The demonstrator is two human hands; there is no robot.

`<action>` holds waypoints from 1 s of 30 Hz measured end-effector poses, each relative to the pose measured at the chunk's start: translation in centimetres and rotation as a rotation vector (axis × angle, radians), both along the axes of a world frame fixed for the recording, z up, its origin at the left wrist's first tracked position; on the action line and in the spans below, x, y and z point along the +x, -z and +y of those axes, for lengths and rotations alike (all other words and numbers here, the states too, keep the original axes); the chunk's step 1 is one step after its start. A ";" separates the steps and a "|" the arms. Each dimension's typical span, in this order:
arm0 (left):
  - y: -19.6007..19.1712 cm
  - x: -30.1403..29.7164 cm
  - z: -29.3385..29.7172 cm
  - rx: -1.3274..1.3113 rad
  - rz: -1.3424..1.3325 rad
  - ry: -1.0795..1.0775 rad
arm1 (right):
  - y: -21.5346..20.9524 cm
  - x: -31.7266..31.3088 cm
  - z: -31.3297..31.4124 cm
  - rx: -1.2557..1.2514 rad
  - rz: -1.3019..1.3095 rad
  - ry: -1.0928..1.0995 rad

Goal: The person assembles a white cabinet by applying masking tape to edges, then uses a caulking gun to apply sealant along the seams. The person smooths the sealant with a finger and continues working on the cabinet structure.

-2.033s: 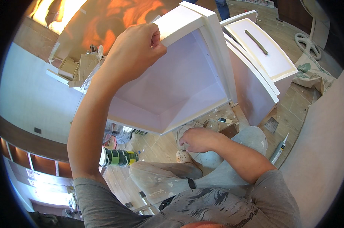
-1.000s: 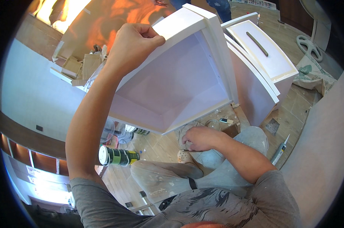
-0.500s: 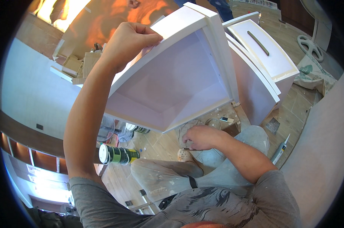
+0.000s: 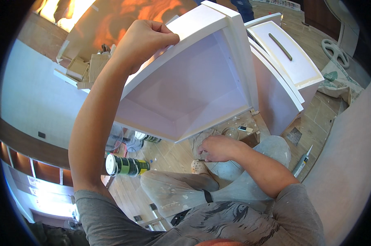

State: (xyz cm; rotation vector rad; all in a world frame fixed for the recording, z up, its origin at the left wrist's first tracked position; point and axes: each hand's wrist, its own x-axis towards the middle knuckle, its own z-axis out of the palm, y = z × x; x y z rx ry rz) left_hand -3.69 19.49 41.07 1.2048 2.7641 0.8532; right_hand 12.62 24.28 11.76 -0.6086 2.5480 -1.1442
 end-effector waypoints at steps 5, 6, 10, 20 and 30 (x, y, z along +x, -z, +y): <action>-0.2 -0.2 -0.2 0.016 -0.081 0.027 | 0.2 0.0 -0.1 0.004 0.013 -0.004; -0.3 -0.3 -0.2 0.017 -0.102 0.042 | 0.3 0.0 -0.1 0.003 0.013 -0.002; -0.9 -0.5 -0.4 -0.036 -0.147 0.044 | 0.2 0.0 -0.1 -0.002 0.015 0.001; 1.8 1.3 -6.0 -0.026 0.483 0.309 | 0.1 -0.2 0.6 0.020 0.048 -0.041; 2.1 1.9 -5.5 0.027 0.489 0.328 | 0.0 -0.4 0.2 0.032 0.001 -0.029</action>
